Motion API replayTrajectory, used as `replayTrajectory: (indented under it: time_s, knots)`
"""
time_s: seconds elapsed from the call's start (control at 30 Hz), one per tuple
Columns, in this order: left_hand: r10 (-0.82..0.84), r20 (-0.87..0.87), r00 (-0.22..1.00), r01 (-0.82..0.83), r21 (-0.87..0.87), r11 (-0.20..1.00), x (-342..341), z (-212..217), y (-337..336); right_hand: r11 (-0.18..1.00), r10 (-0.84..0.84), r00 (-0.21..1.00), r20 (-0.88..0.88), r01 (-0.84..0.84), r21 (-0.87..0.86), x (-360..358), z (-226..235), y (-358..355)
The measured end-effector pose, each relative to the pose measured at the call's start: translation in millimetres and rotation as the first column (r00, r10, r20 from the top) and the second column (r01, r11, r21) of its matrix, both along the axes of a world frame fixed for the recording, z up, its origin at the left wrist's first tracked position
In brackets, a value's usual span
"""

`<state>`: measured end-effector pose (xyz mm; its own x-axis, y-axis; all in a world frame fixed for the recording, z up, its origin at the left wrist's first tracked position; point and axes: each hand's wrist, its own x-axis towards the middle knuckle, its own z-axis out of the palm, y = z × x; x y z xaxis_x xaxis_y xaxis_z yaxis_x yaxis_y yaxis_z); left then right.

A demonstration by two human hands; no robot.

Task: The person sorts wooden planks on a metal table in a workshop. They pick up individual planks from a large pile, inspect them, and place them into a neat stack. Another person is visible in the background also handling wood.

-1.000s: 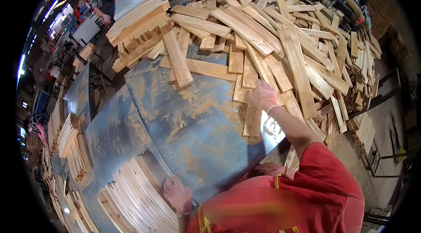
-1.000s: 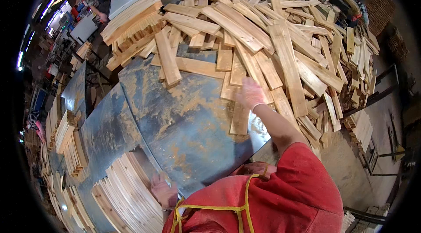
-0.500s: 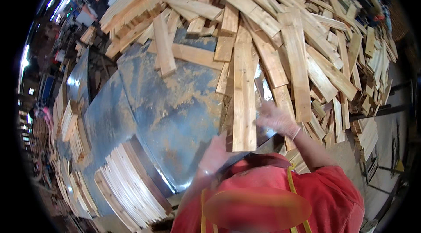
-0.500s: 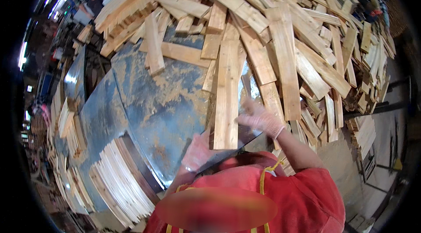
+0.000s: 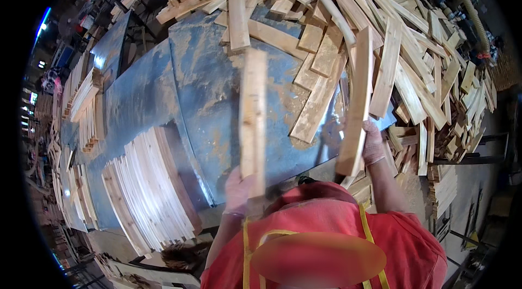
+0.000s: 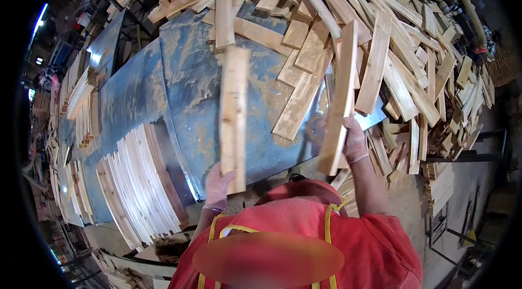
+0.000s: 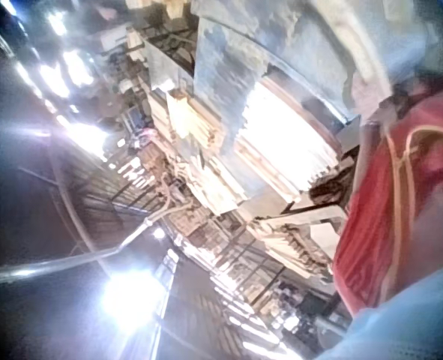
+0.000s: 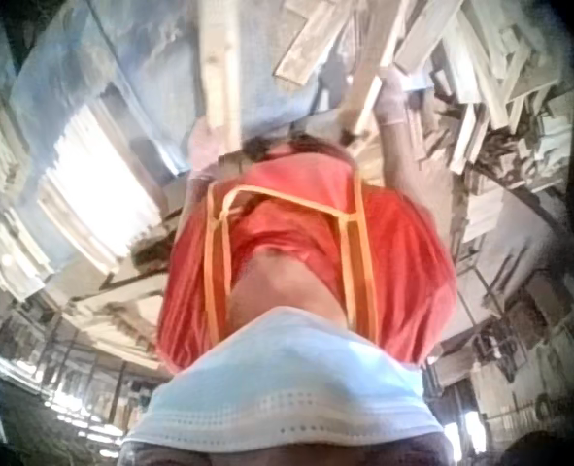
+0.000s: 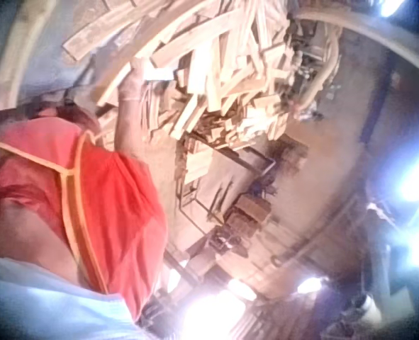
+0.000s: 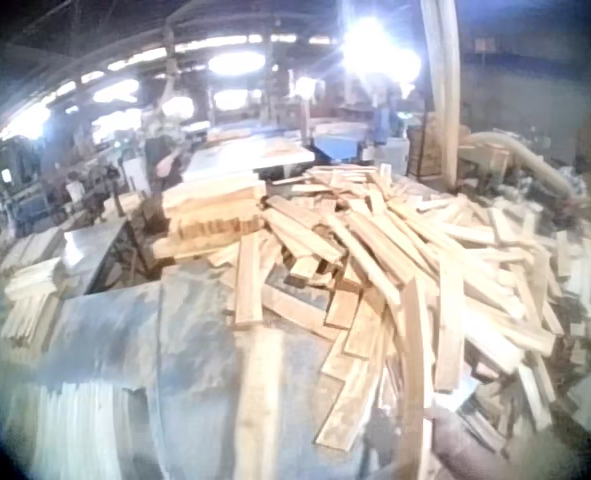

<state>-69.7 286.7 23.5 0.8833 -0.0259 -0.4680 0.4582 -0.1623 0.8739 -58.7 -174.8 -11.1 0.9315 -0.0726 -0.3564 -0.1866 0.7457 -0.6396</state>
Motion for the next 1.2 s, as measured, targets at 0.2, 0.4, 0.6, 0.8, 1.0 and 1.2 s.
replayTrajectory:
  time_s: [0.2,0.4,0.6,0.8,1.0,1.2]
  knots:
    - [-0.038,0.263,0.964,-0.222,0.876,0.428,-82.0,-39.8,163.3,0.973,0.209,0.974,0.091,-0.216,0.08,13.5,-1.6,146.2]
    - [0.062,0.006,0.998,-0.01,0.997,0.076,-119.3,-25.8,219.9,0.936,0.352,0.932,-0.083,-0.347,0.063,26.9,-3.2,240.4]
    - [-0.285,-0.038,0.958,0.06,0.996,0.07,-49.6,12.3,152.2,0.961,0.273,0.94,-0.205,-0.258,0.096,77.2,-89.4,201.3]
    - [-0.577,0.082,0.813,0.107,0.952,0.286,39.7,-29.3,67.3,0.982,0.159,0.898,-0.409,-0.188,-0.03,92.4,-83.8,192.4]
    - [-0.622,-0.091,0.778,0.259,0.948,0.185,116.4,-38.6,25.5,0.784,0.383,0.839,-0.386,-0.516,-0.344,119.8,-0.5,153.5]
    - [-0.427,-0.15,0.892,0.453,0.305,0.838,72.8,-25.6,36.8,-0.257,-0.047,0.983,0.179,0.161,-0.953,287.0,10.5,-45.2]
